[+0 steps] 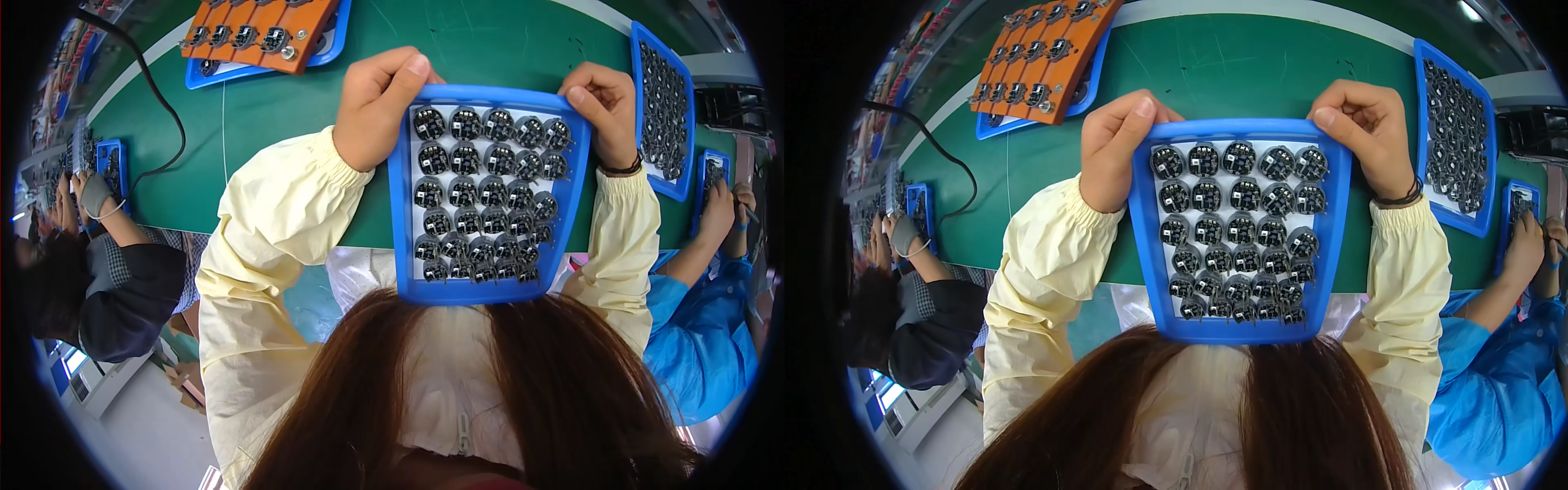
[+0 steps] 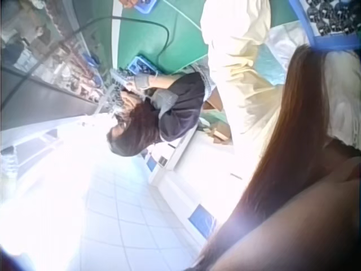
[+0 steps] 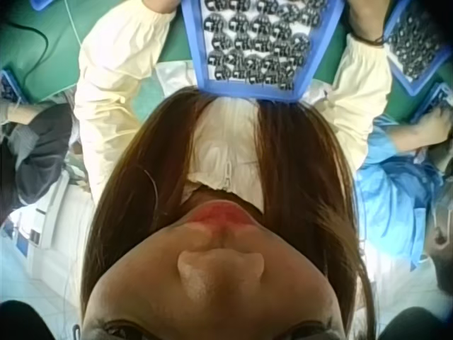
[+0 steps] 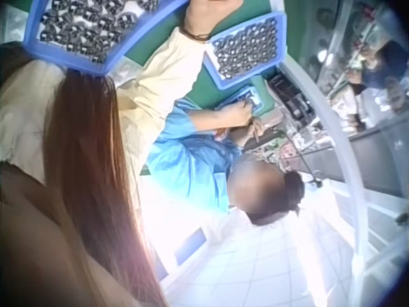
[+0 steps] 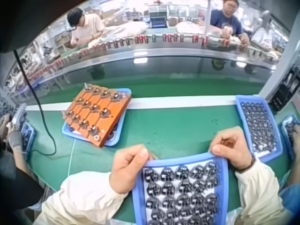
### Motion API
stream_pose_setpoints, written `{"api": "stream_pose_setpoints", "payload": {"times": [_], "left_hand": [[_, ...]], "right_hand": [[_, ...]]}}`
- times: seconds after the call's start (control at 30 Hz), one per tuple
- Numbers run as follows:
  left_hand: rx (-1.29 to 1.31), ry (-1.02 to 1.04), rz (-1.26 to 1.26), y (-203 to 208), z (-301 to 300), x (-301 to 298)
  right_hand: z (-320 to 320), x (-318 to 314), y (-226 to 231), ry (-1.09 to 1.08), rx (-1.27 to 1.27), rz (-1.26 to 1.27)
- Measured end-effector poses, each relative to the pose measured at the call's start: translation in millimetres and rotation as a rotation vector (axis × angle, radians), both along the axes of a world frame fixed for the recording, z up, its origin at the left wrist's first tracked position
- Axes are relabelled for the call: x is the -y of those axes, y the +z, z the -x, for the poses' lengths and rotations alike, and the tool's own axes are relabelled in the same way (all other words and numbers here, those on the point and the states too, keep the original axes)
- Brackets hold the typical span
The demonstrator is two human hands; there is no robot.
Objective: Assembling small electronic components into an orange jig and organizing parts in a blue tray at a factory workbench.
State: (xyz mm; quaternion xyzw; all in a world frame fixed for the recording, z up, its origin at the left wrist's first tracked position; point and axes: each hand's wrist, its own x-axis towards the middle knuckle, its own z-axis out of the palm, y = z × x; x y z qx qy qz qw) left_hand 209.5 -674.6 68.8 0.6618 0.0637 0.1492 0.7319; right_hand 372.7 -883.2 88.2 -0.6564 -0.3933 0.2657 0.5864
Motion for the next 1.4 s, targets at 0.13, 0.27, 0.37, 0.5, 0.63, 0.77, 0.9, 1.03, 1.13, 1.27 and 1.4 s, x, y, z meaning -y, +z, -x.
{"api": "stream_pose_setpoints", "payload": {"times": [0.13,0.27,0.37,0.5,0.63,0.77,0.9,1.03,1.13,1.27,1.4], "left_hand": [[0.014,0.008,-0.016,2,1,0],[0.004,0.013,-0.021,4,2,0],[0.014,0.022,-0.027,4,3,0],[0.010,0.030,-0.034,3,3,-1],[0.011,0.030,-0.045,3,1,0],[-0.006,0.041,-0.041,6,3,0],[-0.027,0.046,-0.029,6,2,-1],[-0.040,0.057,-0.046,7,4,-1],[-0.029,0.051,-0.044,7,3,0],[-0.017,0.041,-0.035,9,1,2],[-0.035,0.069,-0.055,9,2,2]], "right_hand": [[0,0,0,-0.003,0.008,0.003],[0,0,0,0.004,0.011,-0.016],[0,-1,0,0.007,0.015,-0.019],[-1,-2,1,0.007,0.025,-0.026],[-1,-2,-2,-0.082,0.048,-0.043],[-1,-4,1,-0.110,0.051,-0.066],[1,-4,0,-0.140,0.027,-0.079],[0,-6,-1,-0.159,0.031,-0.083],[0,-6,-3,-0.158,-0.001,-0.081],[-1,-6,-7,-0.156,-0.011,-0.069],[-4,-8,-9,-0.186,0.125,-0.041]]}}
